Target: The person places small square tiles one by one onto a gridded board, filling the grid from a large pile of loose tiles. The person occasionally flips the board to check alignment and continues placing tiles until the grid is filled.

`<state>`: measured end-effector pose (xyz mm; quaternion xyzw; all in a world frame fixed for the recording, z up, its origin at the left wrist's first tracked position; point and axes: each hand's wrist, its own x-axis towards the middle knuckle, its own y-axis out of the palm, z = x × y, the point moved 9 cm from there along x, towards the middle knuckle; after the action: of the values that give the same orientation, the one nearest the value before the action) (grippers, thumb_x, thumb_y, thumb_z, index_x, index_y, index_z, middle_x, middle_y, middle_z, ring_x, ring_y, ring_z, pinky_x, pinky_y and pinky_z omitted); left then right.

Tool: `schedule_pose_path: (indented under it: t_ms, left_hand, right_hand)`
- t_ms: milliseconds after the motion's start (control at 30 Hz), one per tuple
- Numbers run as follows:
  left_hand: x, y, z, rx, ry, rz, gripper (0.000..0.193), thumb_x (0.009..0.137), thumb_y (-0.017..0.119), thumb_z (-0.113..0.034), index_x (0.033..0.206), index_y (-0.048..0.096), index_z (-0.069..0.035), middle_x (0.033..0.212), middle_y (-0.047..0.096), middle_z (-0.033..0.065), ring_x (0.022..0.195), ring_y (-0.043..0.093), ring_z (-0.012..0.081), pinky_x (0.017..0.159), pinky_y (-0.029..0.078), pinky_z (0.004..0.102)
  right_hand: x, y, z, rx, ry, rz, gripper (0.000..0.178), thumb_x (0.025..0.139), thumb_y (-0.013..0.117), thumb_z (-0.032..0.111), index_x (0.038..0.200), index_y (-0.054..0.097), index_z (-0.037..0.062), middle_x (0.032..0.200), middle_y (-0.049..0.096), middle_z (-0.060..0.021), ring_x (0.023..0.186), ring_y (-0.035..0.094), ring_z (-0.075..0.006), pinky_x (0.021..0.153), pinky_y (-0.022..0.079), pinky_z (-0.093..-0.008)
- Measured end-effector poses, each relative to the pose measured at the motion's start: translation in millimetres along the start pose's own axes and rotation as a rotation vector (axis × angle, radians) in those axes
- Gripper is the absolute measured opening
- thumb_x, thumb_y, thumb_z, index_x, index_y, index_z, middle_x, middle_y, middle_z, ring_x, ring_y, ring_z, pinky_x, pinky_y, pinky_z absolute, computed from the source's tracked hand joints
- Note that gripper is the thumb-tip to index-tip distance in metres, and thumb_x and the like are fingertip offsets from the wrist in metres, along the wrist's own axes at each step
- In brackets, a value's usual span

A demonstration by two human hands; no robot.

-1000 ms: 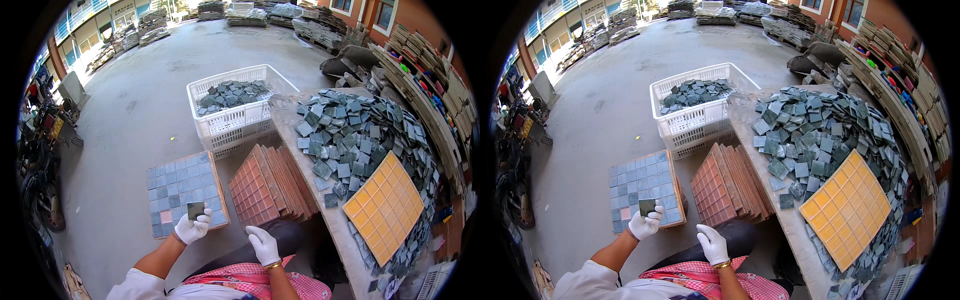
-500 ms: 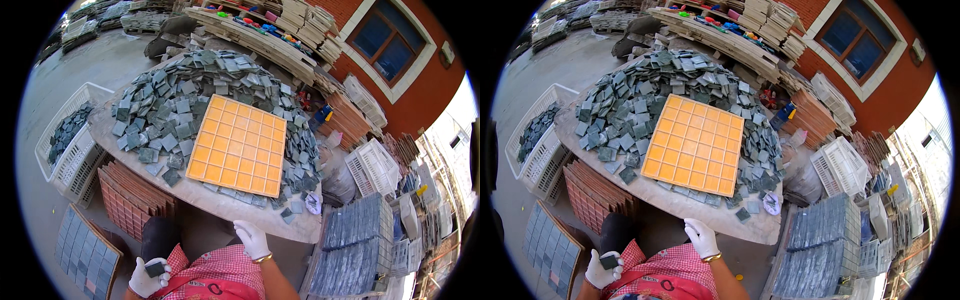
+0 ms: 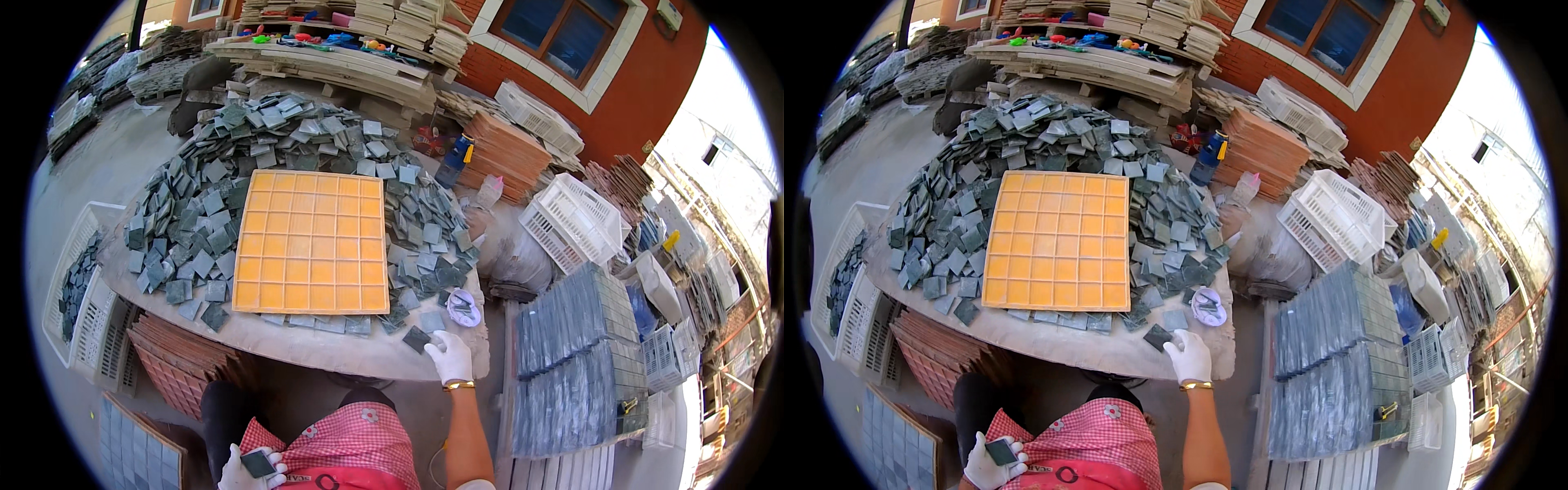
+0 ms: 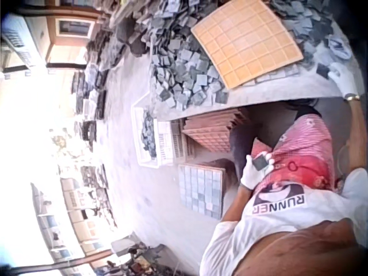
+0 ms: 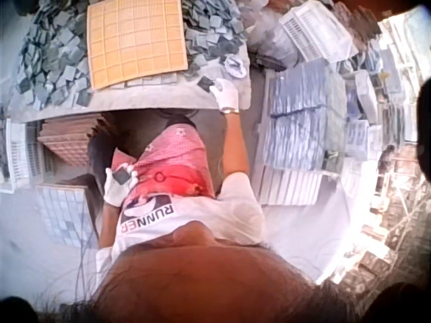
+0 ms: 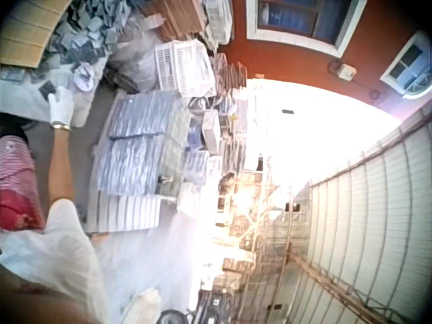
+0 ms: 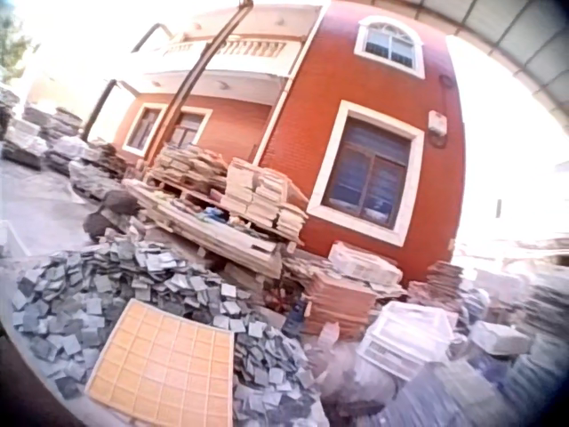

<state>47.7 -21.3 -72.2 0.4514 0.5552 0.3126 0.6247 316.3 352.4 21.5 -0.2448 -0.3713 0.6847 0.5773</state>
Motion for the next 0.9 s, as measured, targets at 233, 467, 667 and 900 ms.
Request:
schedule_pose_path:
  t_ms: [233,467,667,900]
  left_hand:
    - [4,1,3,0.070,0.021,0.001,0.053,0.097,0.040,-0.047,0.128,0.051,-0.006,0.131,0.053,0.0147,0.122,0.046,0.0348,0.101,0.038,0.0501]
    - [6,4,3,0.095,0.019,0.010,0.051,0.096,0.043,-0.047,0.128,0.052,-0.008,0.129,0.054,0.0132,0.121,0.048,0.0328,0.100,0.040,0.0482]
    - [4,4,4,0.121,0.034,0.001,0.052,0.095,0.045,-0.048,0.127,0.053,-0.008,0.127,0.055,0.0124,0.119,0.050,0.0321,0.098,0.043,0.0477]
    - [0,-15,1,0.230,0.119,-0.208,0.067,0.083,0.053,-0.062,0.117,0.057,-0.004,0.118,0.058,0.0173,0.110,0.054,0.0368,0.091,0.046,0.0493]
  right_hand:
    - [3,16,3,-0.095,-0.188,-0.118,0.051,0.072,0.075,0.029,0.114,0.061,0.0043,0.108,0.064,-0.0144,0.091,0.063,-0.0275,0.080,0.050,-0.0388]
    - [43,1,-12,-0.337,0.055,-0.208,0.046,0.074,0.072,0.042,0.104,0.065,0.0077,0.103,0.065,-0.0137,0.090,0.063,-0.0323,0.077,0.050,-0.0435]
    - [60,9,-7,-0.335,0.091,-0.052,0.050,0.072,0.075,0.042,0.103,0.066,0.0044,0.101,0.066,-0.0187,0.088,0.065,-0.0316,0.075,0.052,-0.0417]
    - [3,42,26,1.737,0.178,0.678,0.058,0.083,0.064,0.040,0.121,0.052,-0.0026,0.106,0.062,-0.0163,0.089,0.059,-0.0269,0.072,0.049,-0.0371]
